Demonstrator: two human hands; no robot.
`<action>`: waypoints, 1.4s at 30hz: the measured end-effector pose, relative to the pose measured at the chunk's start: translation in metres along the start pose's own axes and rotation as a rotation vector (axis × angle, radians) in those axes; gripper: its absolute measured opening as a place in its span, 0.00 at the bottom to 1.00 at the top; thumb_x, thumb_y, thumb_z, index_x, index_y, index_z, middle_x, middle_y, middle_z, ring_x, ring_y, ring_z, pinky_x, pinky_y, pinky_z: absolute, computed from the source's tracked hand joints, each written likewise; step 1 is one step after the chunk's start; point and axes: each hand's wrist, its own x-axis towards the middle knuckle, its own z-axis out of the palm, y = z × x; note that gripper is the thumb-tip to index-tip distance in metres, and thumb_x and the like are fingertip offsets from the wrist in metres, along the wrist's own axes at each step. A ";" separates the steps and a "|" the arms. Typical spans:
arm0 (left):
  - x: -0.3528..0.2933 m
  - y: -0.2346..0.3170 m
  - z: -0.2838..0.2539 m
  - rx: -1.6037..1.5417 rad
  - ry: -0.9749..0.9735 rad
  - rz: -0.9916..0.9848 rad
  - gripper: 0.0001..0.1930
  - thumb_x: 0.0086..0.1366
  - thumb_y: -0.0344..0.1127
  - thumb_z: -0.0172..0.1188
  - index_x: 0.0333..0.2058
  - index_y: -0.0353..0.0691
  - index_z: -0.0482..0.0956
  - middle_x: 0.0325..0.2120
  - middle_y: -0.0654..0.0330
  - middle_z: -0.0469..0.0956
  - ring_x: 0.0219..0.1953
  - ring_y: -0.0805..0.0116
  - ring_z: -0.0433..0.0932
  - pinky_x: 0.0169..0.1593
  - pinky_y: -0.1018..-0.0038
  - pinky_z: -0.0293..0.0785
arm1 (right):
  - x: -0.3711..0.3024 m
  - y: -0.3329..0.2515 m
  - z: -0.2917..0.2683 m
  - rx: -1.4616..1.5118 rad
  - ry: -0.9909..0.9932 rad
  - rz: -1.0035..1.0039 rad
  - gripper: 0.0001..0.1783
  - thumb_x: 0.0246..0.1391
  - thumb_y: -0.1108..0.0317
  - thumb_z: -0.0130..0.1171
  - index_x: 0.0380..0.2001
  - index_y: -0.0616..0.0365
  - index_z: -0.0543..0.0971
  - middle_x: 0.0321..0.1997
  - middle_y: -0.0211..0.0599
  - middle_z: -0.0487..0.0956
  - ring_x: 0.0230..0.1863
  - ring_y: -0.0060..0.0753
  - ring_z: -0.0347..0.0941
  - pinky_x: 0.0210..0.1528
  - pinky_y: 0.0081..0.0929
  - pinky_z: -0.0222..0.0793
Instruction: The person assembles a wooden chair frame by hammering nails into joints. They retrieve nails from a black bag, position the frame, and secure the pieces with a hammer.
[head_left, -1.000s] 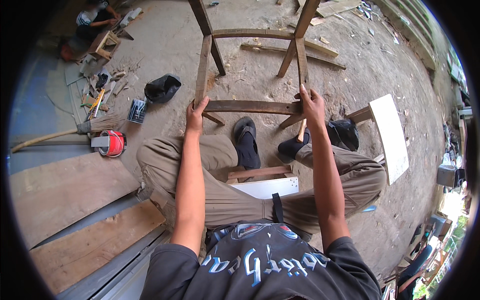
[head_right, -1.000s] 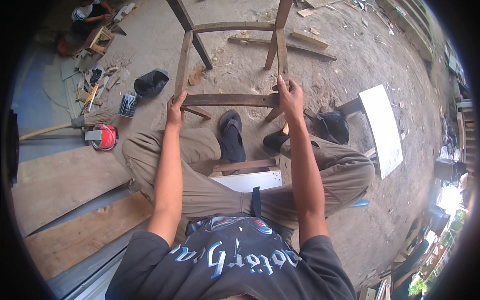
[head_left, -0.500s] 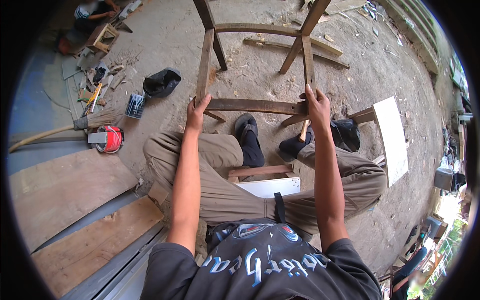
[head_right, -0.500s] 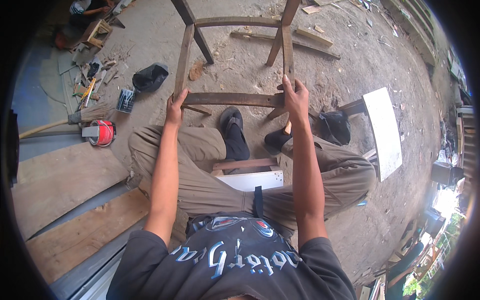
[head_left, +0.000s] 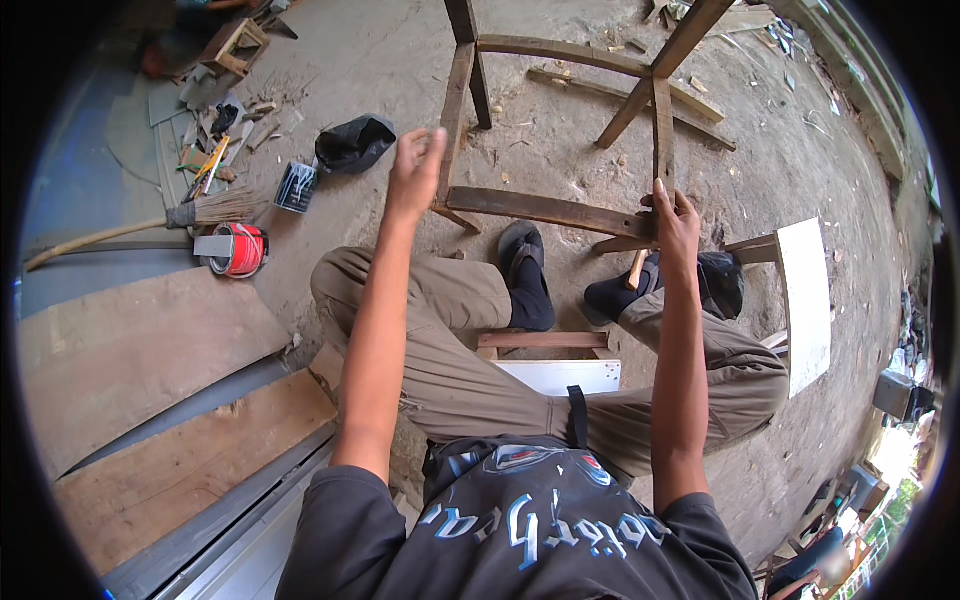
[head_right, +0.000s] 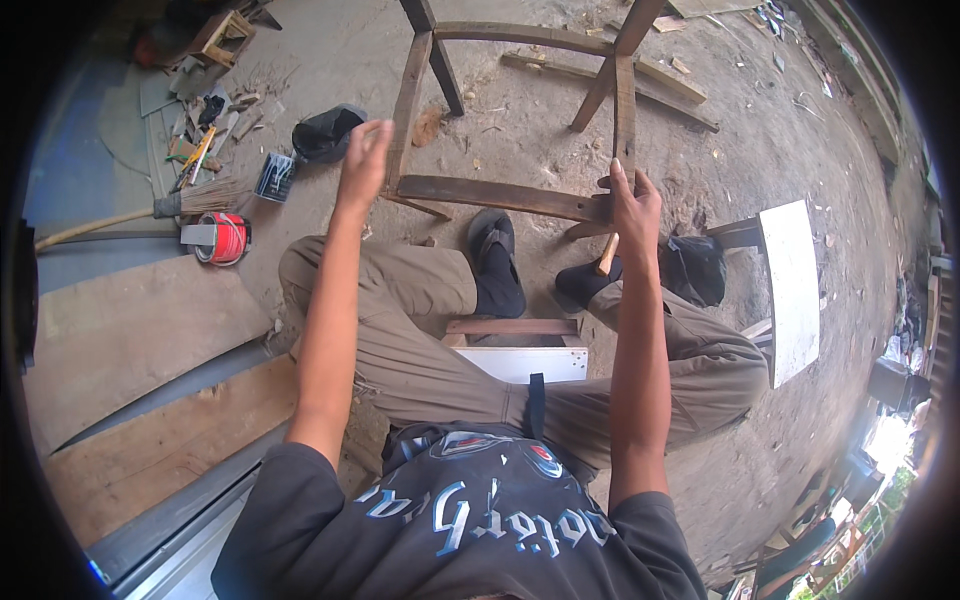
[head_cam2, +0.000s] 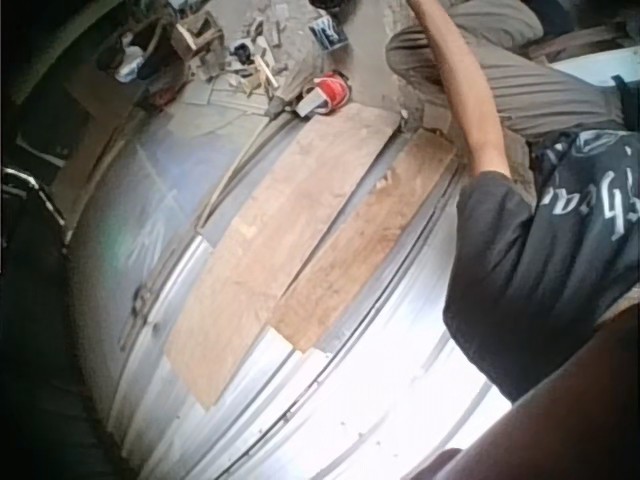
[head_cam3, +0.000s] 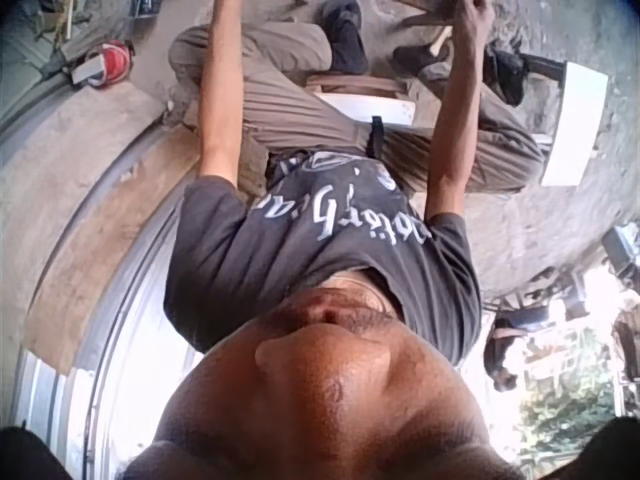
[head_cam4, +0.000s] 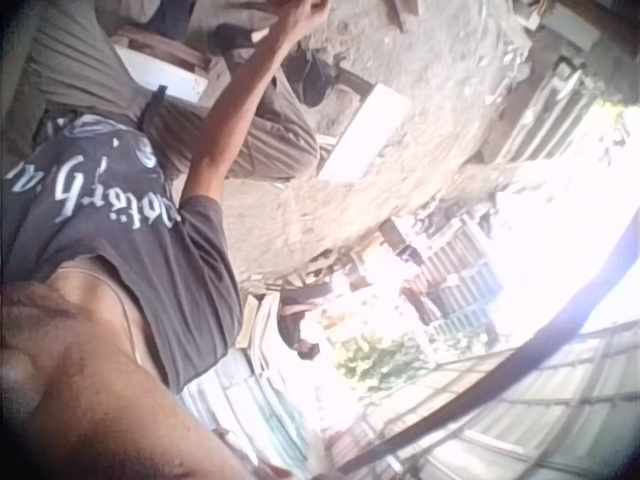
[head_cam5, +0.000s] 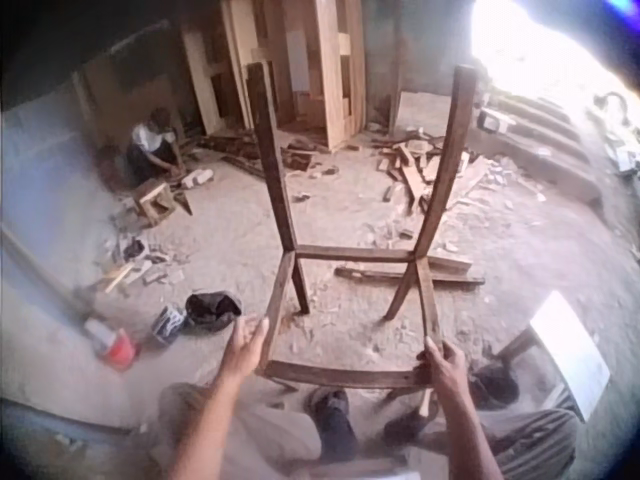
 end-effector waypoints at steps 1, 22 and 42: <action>0.002 0.000 0.008 0.136 -0.011 0.024 0.36 0.67 0.62 0.49 0.57 0.31 0.66 0.46 0.49 0.78 0.47 0.61 0.78 0.50 0.66 0.72 | 0.001 0.002 -0.002 -0.002 -0.001 -0.002 0.20 0.60 0.51 0.60 0.32 0.59 0.79 0.26 0.24 0.76 0.24 0.12 0.65 0.26 0.16 0.61; -0.038 0.061 0.072 0.670 -0.132 0.840 0.36 0.60 0.60 0.59 0.54 0.34 0.70 0.53 0.47 0.71 0.59 0.47 0.66 0.62 0.51 0.58 | -0.003 0.005 -0.008 0.015 -0.012 0.042 0.23 0.62 0.51 0.57 0.42 0.65 0.78 0.32 0.32 0.81 0.28 0.17 0.71 0.31 0.19 0.67; -0.084 0.094 0.130 0.787 -0.392 0.982 0.25 0.59 0.46 0.64 0.51 0.39 0.74 0.54 0.54 0.70 0.59 0.53 0.66 0.62 0.59 0.59 | 0.032 0.085 -0.154 -0.178 0.057 0.112 0.27 0.63 0.50 0.53 0.44 0.69 0.78 0.37 0.41 0.83 0.37 0.29 0.78 0.40 0.28 0.72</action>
